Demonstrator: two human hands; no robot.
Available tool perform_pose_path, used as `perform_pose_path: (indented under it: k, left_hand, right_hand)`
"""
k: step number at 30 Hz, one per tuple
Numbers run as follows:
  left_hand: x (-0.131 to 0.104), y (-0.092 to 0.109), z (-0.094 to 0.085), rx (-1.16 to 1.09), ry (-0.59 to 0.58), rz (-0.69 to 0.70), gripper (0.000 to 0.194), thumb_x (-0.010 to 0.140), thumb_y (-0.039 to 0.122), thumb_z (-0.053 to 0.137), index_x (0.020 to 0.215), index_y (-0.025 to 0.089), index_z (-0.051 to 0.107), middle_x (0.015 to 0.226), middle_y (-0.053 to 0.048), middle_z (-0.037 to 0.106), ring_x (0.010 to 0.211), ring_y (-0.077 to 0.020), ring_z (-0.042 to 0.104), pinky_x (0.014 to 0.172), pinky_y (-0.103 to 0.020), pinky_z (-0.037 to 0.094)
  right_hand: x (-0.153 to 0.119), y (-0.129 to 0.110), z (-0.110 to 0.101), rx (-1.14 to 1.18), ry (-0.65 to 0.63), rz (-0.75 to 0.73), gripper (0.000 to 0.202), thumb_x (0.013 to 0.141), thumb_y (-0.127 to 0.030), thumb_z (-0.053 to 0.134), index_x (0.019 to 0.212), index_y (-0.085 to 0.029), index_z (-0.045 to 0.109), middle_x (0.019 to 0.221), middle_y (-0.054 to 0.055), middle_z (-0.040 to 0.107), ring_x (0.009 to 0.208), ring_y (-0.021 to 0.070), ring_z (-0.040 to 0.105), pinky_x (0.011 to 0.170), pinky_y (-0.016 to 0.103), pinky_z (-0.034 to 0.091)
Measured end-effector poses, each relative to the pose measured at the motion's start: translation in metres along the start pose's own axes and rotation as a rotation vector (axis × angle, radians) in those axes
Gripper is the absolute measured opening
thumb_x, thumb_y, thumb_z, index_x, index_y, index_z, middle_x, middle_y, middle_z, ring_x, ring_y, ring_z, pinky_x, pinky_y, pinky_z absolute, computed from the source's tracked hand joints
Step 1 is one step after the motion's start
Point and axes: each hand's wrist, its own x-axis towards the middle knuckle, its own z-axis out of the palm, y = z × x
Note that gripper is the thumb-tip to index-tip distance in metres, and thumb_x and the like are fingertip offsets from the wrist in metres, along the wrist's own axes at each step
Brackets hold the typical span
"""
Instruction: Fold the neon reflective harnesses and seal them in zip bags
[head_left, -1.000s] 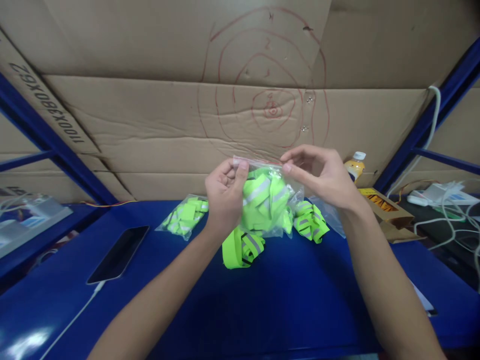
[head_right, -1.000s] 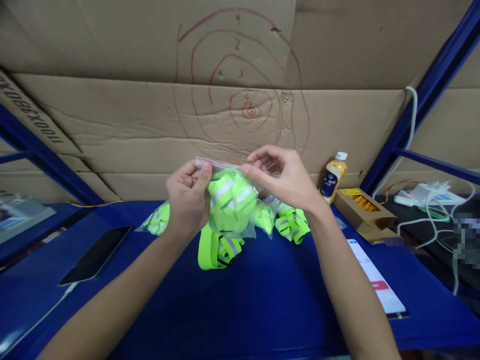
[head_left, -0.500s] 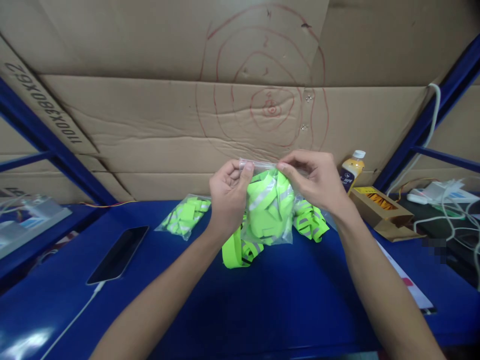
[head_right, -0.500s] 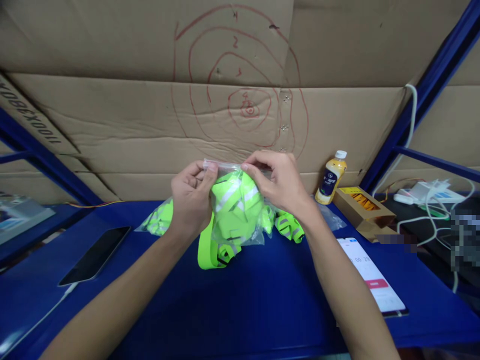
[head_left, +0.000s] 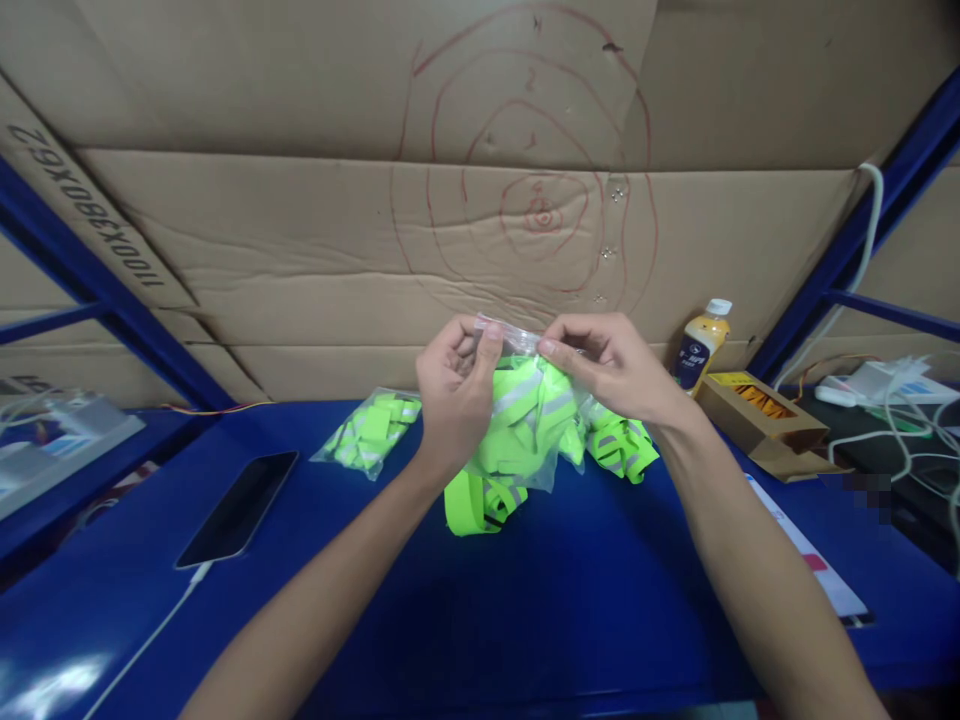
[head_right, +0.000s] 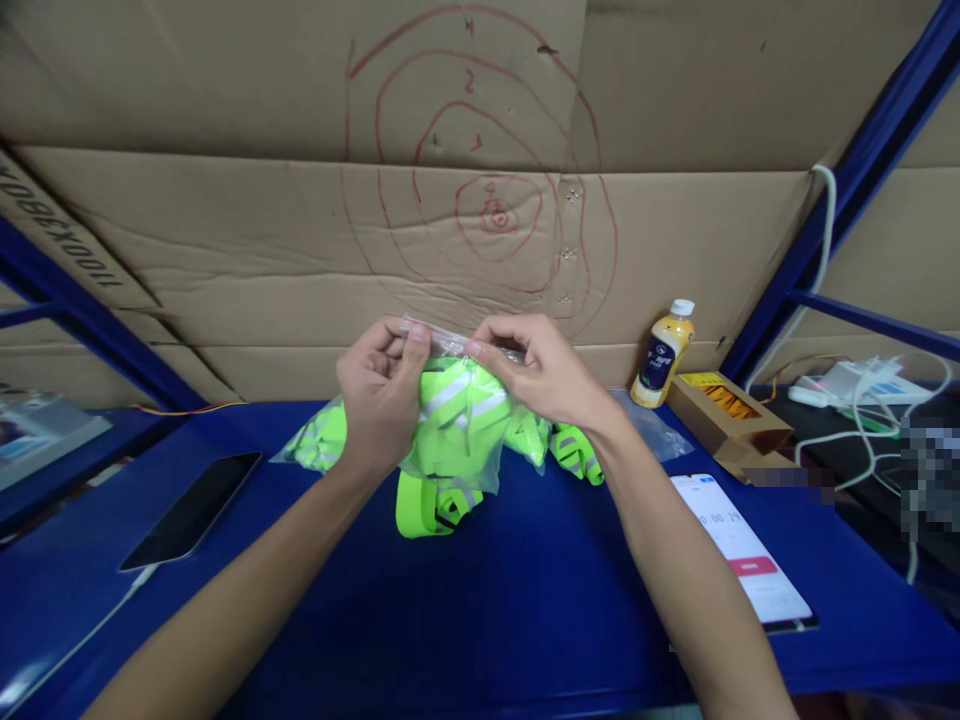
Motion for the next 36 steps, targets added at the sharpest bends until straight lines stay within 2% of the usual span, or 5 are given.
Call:
perform_pose_path:
  k: [5, 10, 18, 27, 36]
  left_hand:
    - [0.002, 0.006, -0.002, 0.007, -0.051, 0.031, 0.041, 0.089, 0.057, 0.087, 0.084, 0.020, 0.071, 0.071, 0.000, 0.067, 0.061, -0.0118, 0.059, 0.060, -0.025, 0.050]
    - [0.001, 0.002, -0.001, -0.022, -0.057, 0.014, 0.039, 0.088, 0.054, 0.089, 0.088, 0.019, 0.073, 0.077, -0.002, 0.072, 0.065, -0.0117, 0.063, 0.063, -0.023, 0.053]
    - [0.002, -0.012, -0.001, -0.181, -0.102, -0.165, 0.034, 0.088, 0.052, 0.090, 0.085, 0.020, 0.077, 0.059, 0.004, 0.059, 0.054, -0.0112, 0.057, 0.064, -0.025, 0.057]
    - [-0.010, 0.004, 0.007, 0.038, -0.138, 0.052, 0.035, 0.092, 0.050, 0.087, 0.083, 0.017, 0.077, 0.077, -0.005, 0.076, 0.069, -0.0137, 0.068, 0.071, -0.025, 0.057]
    - [-0.011, 0.002, 0.008, 0.004, -0.225, 0.027, 0.028, 0.093, 0.044, 0.086, 0.088, 0.018, 0.078, 0.085, -0.005, 0.079, 0.077, -0.0151, 0.074, 0.076, -0.025, 0.061]
  right_hand:
    - [-0.001, -0.002, -0.004, 0.217, -0.095, 0.128, 0.052, 0.080, -0.063, 0.091, 0.082, -0.017, 0.067, 0.070, -0.004, 0.051, 0.063, 0.0093, 0.039, 0.056, 0.026, 0.027]
    - [-0.001, -0.003, -0.008, 0.242, -0.101, 0.143, 0.050, 0.075, -0.056, 0.097, 0.083, -0.016, 0.068, 0.070, -0.004, 0.056, 0.063, 0.0086, 0.042, 0.056, 0.025, 0.030]
    - [-0.003, -0.002, -0.017, 0.105, -0.018, 0.123, 0.047, 0.078, -0.054, 0.096, 0.086, -0.015, 0.069, 0.074, -0.001, 0.059, 0.066, 0.0107, 0.047, 0.057, 0.026, 0.033]
    - [-0.011, -0.024, -0.013, -0.191, -0.015, 0.028, 0.029, 0.092, -0.044, 0.084, 0.087, -0.017, 0.073, 0.075, 0.001, 0.064, 0.068, 0.0128, 0.051, 0.061, 0.028, 0.040]
    - [-0.009, -0.021, -0.011, -0.336, -0.001, -0.047, 0.016, 0.094, -0.029, 0.072, 0.084, -0.018, 0.069, 0.072, 0.000, 0.063, 0.068, 0.0137, 0.052, 0.063, 0.030, 0.039]
